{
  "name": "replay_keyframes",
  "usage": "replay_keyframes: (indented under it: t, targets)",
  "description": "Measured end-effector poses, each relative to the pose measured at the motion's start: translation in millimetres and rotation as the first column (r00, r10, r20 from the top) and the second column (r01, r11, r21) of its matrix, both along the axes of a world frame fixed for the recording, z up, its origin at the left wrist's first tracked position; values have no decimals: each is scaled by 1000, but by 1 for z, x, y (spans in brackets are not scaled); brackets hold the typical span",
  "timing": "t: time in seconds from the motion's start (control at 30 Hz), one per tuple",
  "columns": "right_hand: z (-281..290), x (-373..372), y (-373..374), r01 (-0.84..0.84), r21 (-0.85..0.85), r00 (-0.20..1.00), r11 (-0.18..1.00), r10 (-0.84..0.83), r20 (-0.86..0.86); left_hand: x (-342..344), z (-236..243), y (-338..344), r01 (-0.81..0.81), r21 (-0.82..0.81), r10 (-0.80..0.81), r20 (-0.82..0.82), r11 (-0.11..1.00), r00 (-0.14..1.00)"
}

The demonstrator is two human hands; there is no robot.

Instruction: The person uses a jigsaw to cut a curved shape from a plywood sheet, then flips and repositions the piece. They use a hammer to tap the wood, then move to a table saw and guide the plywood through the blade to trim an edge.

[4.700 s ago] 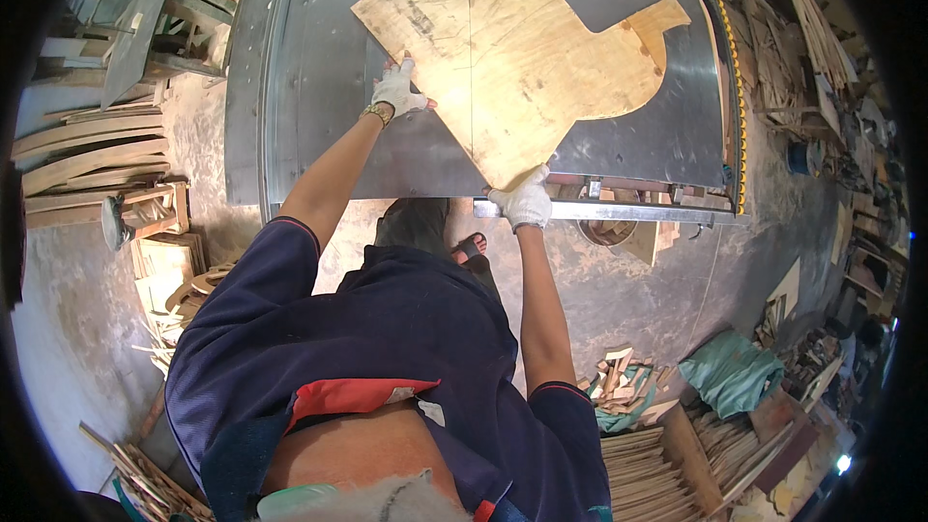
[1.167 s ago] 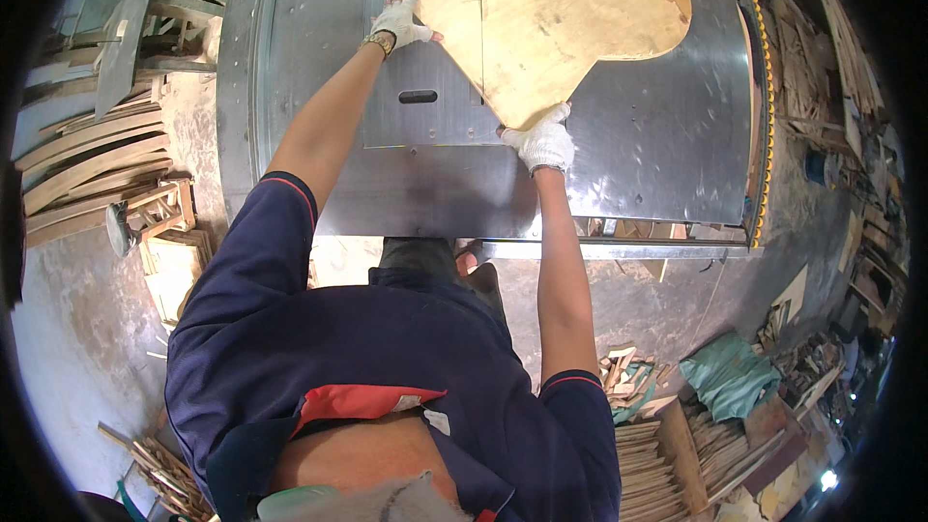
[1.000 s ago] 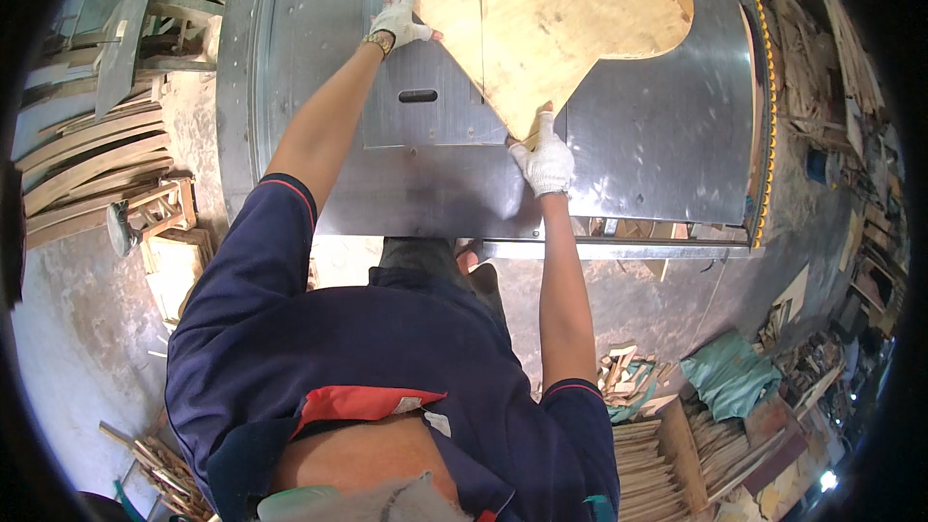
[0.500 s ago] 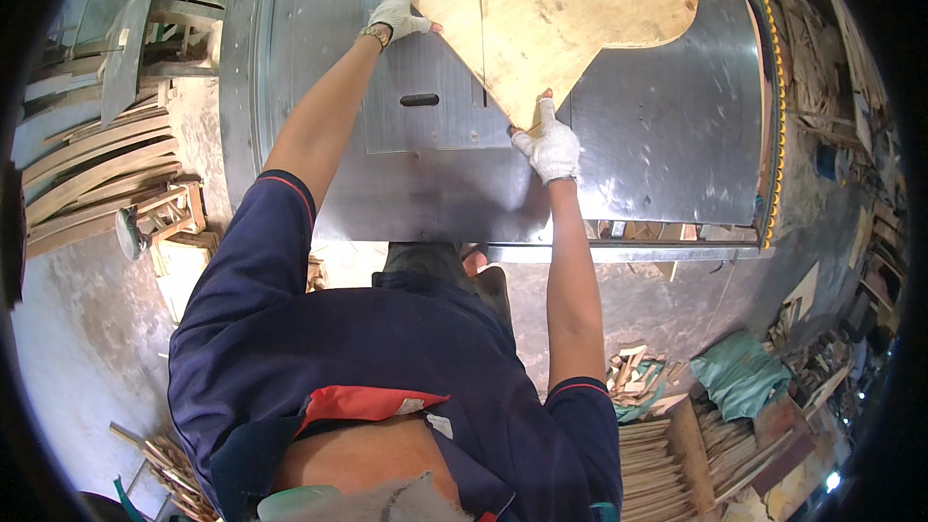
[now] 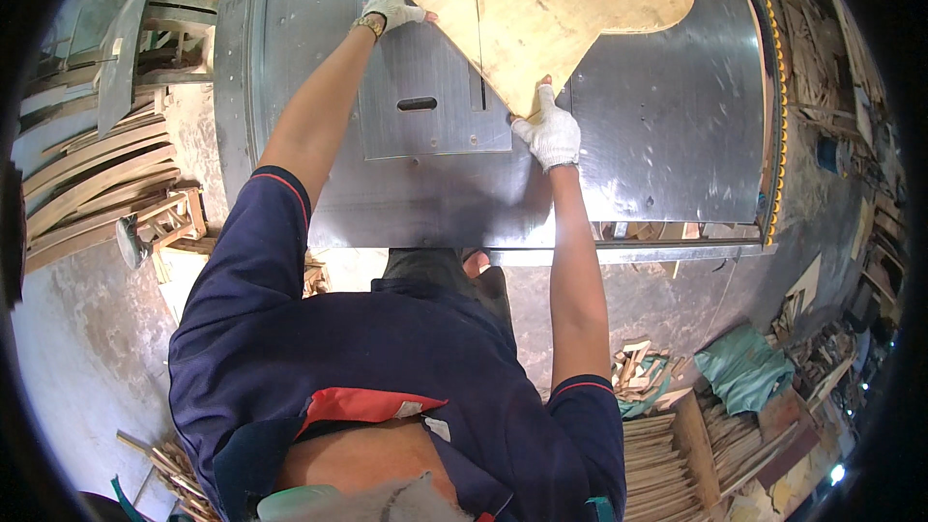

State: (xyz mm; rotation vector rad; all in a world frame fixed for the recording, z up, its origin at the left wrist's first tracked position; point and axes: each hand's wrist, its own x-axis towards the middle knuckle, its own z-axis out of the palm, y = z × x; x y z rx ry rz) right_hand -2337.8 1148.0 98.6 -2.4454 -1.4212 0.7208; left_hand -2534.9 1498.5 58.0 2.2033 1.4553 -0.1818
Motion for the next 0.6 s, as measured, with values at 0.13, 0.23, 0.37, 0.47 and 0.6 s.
replay_keyframes:
  t: [0.13, 0.23, 0.37, 0.47, 0.6]
  targets:
    - [-2, 2, 3, -12, 26, 1000, 1000, 12, 2, 2, 2, 2, 0, 12, 0, -16, 1000, 1000]
    - [-4, 4, 6, -19, 33, 1000, 999, 18, 17, 4, 4, 4, -1, 16, 1, -33, 1000, 999]
    - [-5, 6, 11, -20, 56, 1000, 998, 19, 8, 5, 5, 8, 7, 35, -7, -12, 999, 1000]
    - [-6, 7, 14, -14, 72, 1000, 997, 14, 1, 8, 5, 12, -2, 31, 4, -55, 1000, 998]
    - [-6, 8, 19, -10, 64, 1000, 998, 10, 0, 11, 6, 16, 8, 42, -5, -77, 999, 997]
